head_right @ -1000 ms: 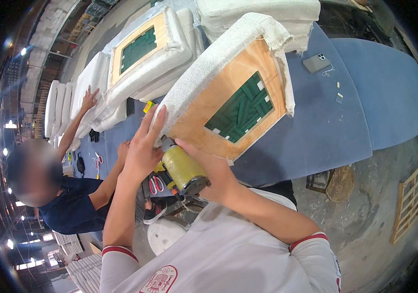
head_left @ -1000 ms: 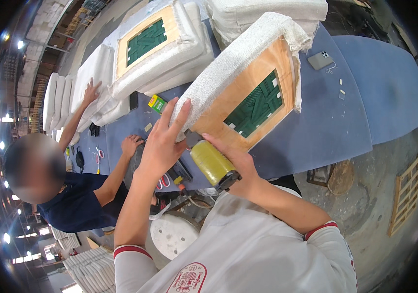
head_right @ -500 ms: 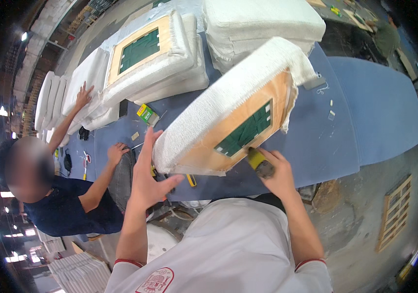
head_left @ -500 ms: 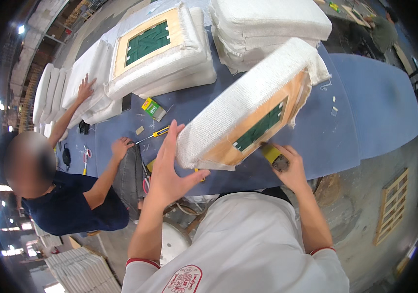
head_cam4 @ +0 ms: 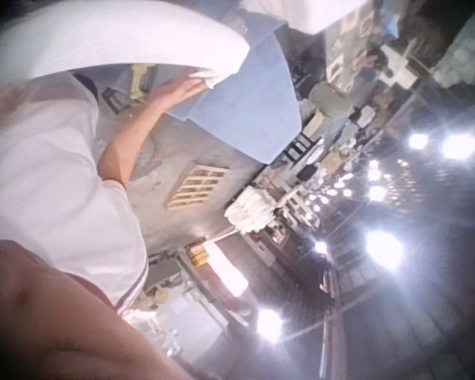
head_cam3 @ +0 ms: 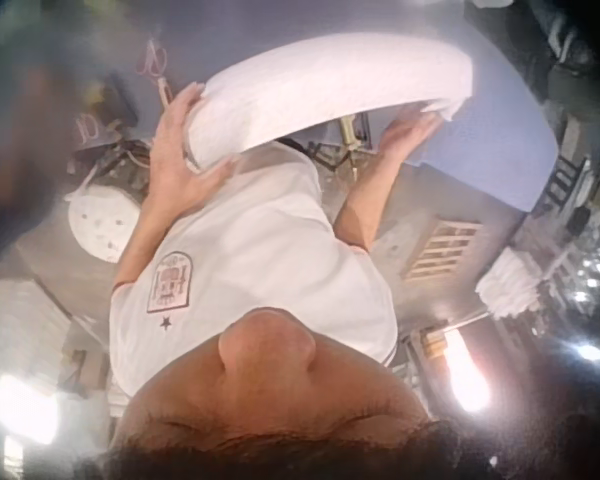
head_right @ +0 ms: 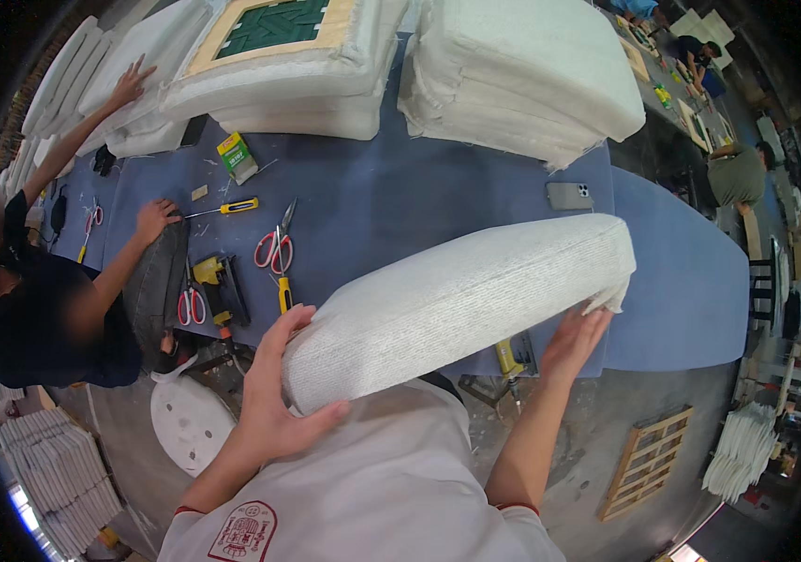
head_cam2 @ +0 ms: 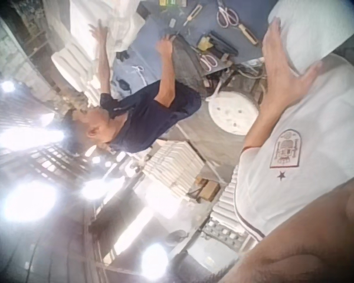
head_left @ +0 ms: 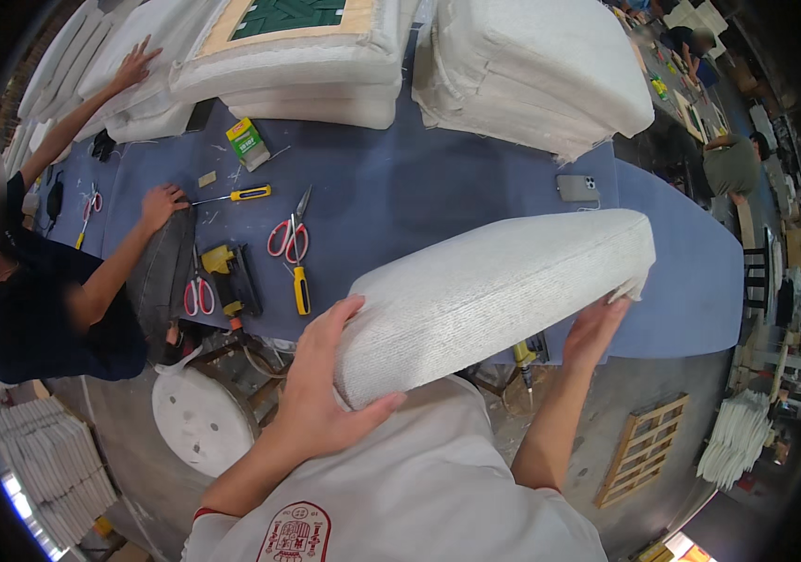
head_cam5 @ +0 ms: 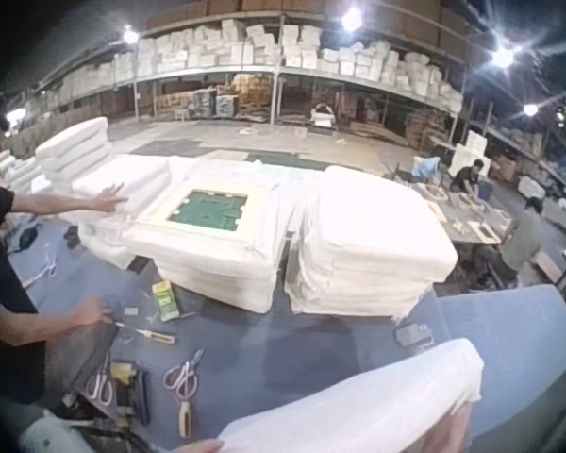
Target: The person assembles a cushion by stapling white fabric to a wooden frame with a green insert. They repeatedly fold the fabric edges, staple them, trim excess with a utility knife, and flip the cushion to work on different sides. The finished cushion is placed on a stack of similar cushions.
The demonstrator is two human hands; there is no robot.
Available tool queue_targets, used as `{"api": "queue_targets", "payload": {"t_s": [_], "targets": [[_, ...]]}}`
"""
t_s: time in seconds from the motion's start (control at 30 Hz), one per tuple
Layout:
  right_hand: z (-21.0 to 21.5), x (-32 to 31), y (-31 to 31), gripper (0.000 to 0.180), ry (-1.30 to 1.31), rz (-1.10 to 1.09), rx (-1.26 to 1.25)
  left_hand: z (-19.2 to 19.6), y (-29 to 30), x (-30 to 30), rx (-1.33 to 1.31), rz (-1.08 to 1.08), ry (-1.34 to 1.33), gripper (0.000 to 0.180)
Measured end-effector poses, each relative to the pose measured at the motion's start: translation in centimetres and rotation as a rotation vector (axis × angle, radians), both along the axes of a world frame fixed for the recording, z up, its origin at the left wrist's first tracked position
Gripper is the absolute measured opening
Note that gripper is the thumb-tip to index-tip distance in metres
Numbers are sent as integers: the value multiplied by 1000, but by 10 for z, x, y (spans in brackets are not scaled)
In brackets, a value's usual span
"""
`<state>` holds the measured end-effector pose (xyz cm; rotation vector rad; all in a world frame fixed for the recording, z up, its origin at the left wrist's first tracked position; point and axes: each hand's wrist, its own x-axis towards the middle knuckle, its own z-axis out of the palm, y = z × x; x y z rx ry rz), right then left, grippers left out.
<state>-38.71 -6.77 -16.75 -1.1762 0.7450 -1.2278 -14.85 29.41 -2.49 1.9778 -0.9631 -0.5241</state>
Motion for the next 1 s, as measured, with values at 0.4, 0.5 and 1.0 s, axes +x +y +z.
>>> {"api": "queue_targets", "payload": {"t_s": [0.4, 0.5, 1.0], "targets": [[92, 36, -23, 123, 238, 175, -206, -46, -11, -5, -365, 216, -29, 62], [94, 28, -20, 120, 222, 184, -184, -60, -10, -11, -432, 215, -91, 62], [158, -34, -15, 85, 641, 343, -429, -74, 19, 29, -492, 55, -10, 72]]}}
